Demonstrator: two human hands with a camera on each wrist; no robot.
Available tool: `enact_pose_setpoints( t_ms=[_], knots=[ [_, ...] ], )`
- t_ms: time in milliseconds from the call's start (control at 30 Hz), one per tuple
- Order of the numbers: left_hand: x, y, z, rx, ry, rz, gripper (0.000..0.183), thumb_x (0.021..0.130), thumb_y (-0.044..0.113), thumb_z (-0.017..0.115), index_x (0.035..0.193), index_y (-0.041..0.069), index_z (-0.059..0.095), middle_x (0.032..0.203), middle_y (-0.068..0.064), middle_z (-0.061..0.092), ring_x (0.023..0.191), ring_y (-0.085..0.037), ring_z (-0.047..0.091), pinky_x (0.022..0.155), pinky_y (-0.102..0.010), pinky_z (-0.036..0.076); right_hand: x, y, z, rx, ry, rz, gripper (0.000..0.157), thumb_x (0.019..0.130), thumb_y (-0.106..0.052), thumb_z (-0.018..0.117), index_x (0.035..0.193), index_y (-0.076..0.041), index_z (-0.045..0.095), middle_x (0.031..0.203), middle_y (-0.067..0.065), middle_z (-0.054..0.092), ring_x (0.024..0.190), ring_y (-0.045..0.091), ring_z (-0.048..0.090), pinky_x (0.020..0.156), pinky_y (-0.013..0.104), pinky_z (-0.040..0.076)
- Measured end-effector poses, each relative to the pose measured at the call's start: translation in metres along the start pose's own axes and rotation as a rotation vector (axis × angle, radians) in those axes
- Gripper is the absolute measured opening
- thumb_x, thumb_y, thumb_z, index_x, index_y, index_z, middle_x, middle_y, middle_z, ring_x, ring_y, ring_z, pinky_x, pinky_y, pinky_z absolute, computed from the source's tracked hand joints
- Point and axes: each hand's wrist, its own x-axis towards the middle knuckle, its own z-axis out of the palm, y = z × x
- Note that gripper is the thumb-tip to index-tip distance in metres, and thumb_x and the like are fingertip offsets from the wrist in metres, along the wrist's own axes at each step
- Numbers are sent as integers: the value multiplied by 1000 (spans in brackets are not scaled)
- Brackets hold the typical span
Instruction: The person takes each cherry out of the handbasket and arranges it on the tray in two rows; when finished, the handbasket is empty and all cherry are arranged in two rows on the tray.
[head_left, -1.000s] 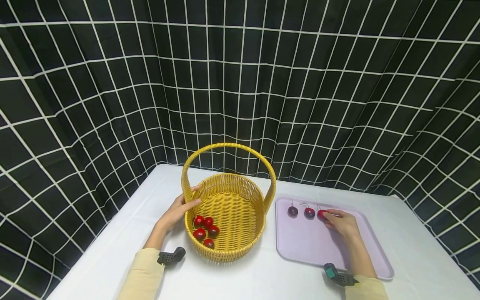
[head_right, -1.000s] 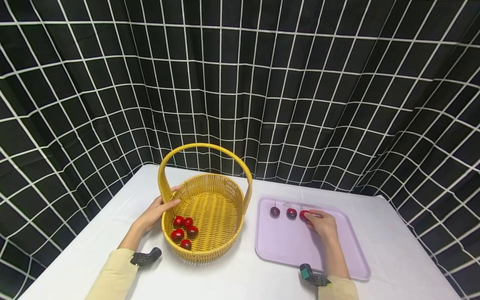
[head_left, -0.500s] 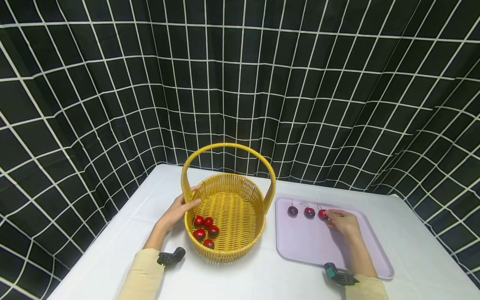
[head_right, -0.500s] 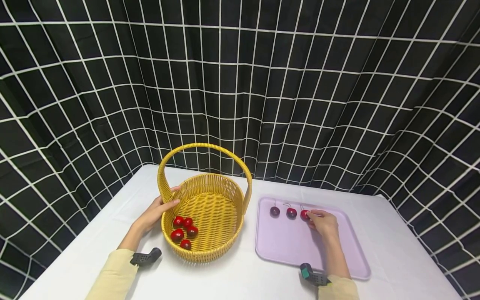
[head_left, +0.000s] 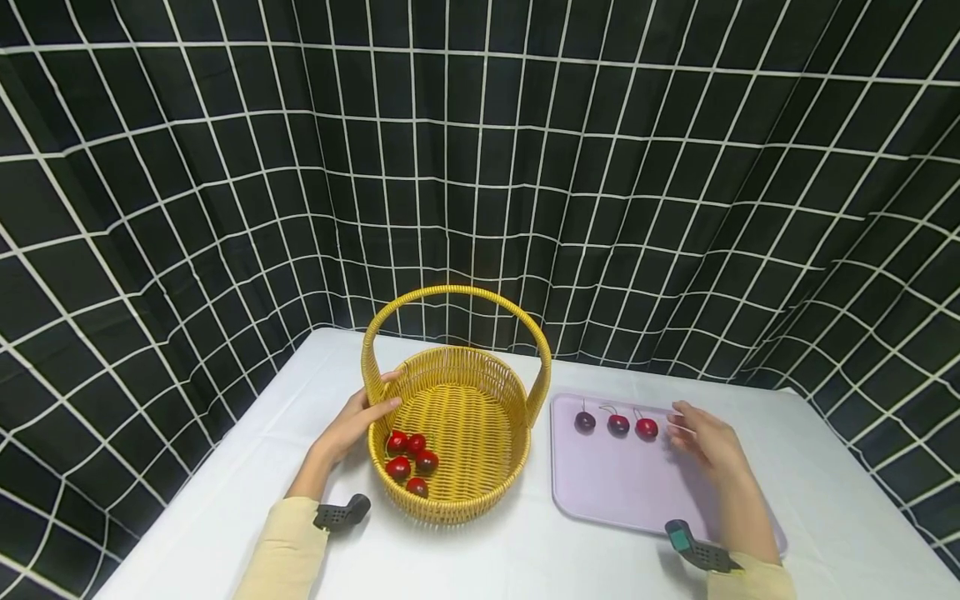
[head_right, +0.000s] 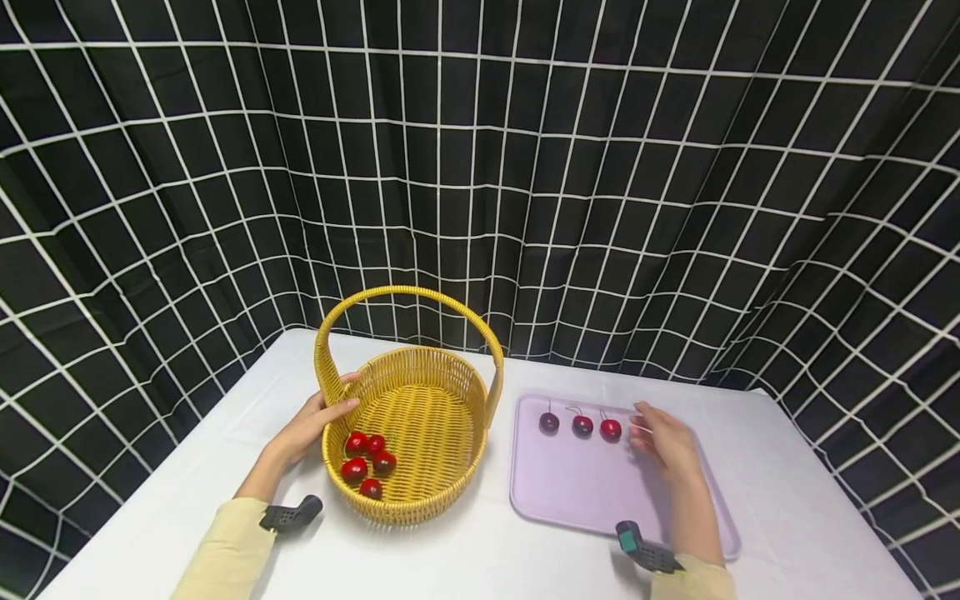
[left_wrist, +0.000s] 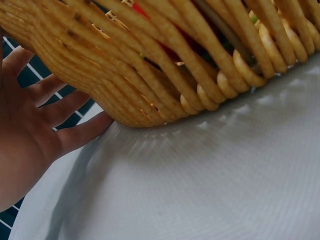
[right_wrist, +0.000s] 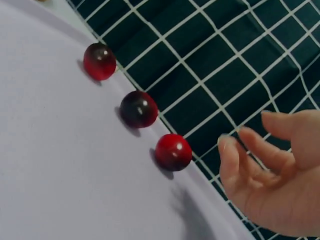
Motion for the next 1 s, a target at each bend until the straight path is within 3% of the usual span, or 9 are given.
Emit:
enact_pose_setpoints(
  t_ms=[67,167,267,633,1000],
  knots=[
    [0,0,0,-4,1,-1,61,92,32,62,146,19,38,151,-13,32,134,-35,32,108,-58,18,-1,-3,0,97,-44,-21,47,99,-32,50,134,-1,45,86,-7,64,80,4,64,74,20,54],
    [0,0,0,-4,0,-1,61,92,32,62,146,19,38,151,-13,32,135,-34,31,109,-57,17,-4,-8,0,230,-128,-54,24,99,-32,50,109,-15,63,90,-5,65,84,7,65,78,22,53],
    [-1,1,0,0,-1,-4,61,92,32,62,146,19,38,151,-12,32,136,-33,30,109,-57,16,-7,-13,1,337,-207,-77,22,99,-31,49,94,-22,68,93,-3,67,87,9,65,82,24,52],
    [0,1,0,2,4,-10,59,92,32,62,145,20,39,151,-10,33,136,-32,30,110,-56,17,-17,-27,8,606,-462,-126,34,104,-21,35,110,-7,66,108,10,64,100,22,64,89,34,50],
    [-1,4,1,-11,-18,8,61,94,29,60,147,15,36,151,-14,31,136,-34,30,110,-56,15,-32,-45,25,588,-539,-195,32,105,-20,34,117,-8,61,113,11,62,105,24,63,91,35,49]
  ],
)
